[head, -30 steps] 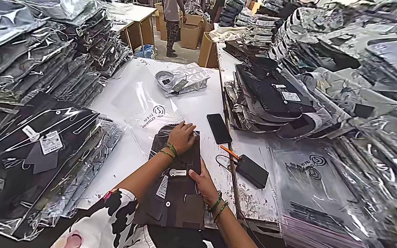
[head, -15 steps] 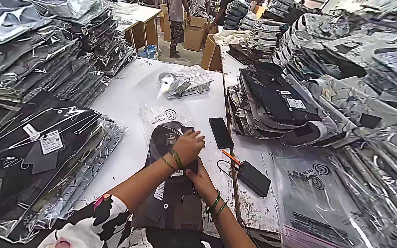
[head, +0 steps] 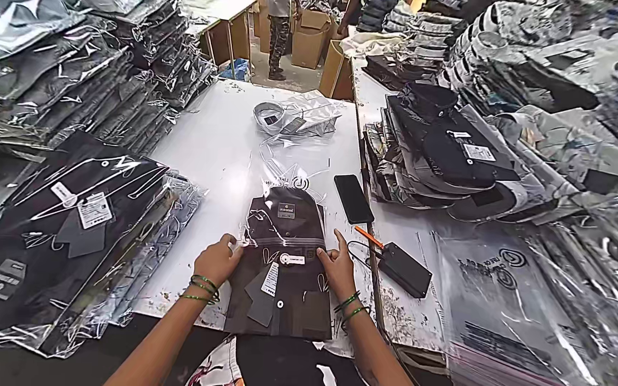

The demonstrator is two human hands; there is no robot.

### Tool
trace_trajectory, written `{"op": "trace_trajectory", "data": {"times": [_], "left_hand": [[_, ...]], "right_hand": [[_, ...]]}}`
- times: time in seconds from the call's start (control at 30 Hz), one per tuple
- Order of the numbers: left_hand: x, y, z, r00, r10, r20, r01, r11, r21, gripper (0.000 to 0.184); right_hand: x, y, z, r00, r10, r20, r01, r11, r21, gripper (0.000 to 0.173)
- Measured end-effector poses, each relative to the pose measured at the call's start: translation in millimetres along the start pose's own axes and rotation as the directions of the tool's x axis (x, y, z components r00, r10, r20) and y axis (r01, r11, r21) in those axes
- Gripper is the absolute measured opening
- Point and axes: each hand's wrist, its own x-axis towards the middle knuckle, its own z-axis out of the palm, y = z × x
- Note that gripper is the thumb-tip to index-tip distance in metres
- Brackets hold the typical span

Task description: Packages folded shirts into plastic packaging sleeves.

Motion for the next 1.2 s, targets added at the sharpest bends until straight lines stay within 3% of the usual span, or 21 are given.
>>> {"op": "trace_trajectory", "data": {"times": [0.1,0.37,0.47,0.53,0.7,0.8,0.93,1.03,1.1,1.17,1.2], "left_hand": [[-4.5,1.4,4.2,0.993,-0.039,0.113,0.034,0.998,0.047,0.050],[-5.6,41.8,-5.6,0.999,-0.034,0.026,0.032,0.997,0.074,0.042],[4.7,39.1,8.9,0.997,-0.024,-0.070,0.017,0.995,-0.094,0.055],[7.8,31.3,21.8,0.981,0.026,-0.193,-0.068,0.974,-0.215,0.059],[13.2,18.1,55.8,0.874,0.157,-0.461,-0.364,0.839,-0.405,0.025],[-10.3,5.3,65.2,0.863,0.183,-0.471,-0.425,0.768,-0.480,0.024],[-88.7,-41.1,72.2,0.906,0.263,-0.331,-0.381,0.848,-0.368,0.029],[-130.5,-70.4,72.8,0.948,0.279,-0.154,-0.319,0.837,-0.445,0.023],[-135.1,-64.3,67.4,0.989,0.146,0.015,-0.104,0.770,-0.630,0.030],[-125.6,-43.9,54.3,0.964,0.012,0.265,0.203,0.612,-0.765,0.039],[-120.7,-35.9,51.6,0.931,-0.001,0.366,0.313,0.519,-0.795,0.030]], "right_hand": [[5.2,-2.3,3.1,0.998,-0.062,-0.005,0.061,0.993,-0.102,0.049],[0.1,0.5,6.7,0.991,-0.125,-0.057,0.116,0.984,-0.138,0.043],[2.0,0.0,4.1,0.988,-0.140,-0.063,0.128,0.978,-0.166,0.043],[4.7,-3.0,1.2,0.982,-0.178,-0.069,0.153,0.950,-0.272,0.043],[12.5,-6.6,-4.0,0.972,-0.231,-0.049,0.190,0.890,-0.414,0.029],[-5.7,-7.8,-14.9,0.968,-0.250,-0.012,0.219,0.872,-0.439,0.027],[-72.1,17.6,-44.2,0.946,-0.314,0.081,0.316,0.832,-0.456,0.025],[-125.0,38.1,-53.6,0.951,-0.305,0.056,0.310,0.922,-0.231,0.022],[-141.2,32.8,-48.9,1.000,0.002,0.007,-0.003,0.990,0.138,0.025],[-134.1,20.3,-44.2,0.940,0.338,0.053,-0.313,0.786,0.533,0.028],[-128.9,18.1,-42.9,0.901,0.427,0.076,-0.365,0.652,0.665,0.024]]}}
